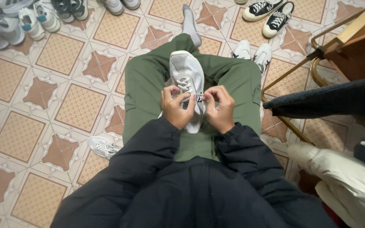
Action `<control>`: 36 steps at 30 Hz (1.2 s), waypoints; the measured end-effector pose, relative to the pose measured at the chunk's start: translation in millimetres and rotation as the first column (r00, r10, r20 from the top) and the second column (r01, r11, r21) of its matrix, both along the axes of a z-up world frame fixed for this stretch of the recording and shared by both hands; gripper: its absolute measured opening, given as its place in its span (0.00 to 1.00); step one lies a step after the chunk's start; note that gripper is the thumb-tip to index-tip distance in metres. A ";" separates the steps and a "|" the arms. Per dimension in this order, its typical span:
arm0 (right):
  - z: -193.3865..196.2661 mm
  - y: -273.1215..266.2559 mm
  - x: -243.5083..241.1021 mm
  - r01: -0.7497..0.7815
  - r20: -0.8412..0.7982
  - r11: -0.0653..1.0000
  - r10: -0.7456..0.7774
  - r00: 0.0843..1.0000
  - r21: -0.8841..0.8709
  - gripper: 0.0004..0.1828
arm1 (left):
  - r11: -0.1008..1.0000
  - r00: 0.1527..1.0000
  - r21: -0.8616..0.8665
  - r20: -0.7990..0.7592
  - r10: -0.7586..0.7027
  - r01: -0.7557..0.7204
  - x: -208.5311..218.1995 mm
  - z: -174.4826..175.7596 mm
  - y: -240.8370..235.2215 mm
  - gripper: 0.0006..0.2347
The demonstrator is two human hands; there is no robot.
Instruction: The person is threading laces through the eyelets of a white sneaker while sitting on a tiled floor.
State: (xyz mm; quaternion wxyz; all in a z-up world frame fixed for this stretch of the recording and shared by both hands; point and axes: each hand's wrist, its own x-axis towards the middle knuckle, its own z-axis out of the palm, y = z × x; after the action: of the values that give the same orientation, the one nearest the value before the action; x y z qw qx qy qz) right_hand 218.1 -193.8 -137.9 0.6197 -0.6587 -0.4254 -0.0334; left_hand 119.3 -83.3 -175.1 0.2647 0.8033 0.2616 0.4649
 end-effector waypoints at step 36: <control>-6.8 7.1 0.0 0.100 0.321 0.932 0.018 0.947 -0.347 0.10 | 0.998 0.996 0.068 0.081 -0.021 0.016 -1.4 -6.3 4.5 0.06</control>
State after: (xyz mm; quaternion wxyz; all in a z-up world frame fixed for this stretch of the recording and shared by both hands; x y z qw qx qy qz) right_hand 218.1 -186.7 -144.7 0.4112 -0.7554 -0.5047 -0.0745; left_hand 117.9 -78.8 -181.4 0.2523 0.7945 0.2273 0.5034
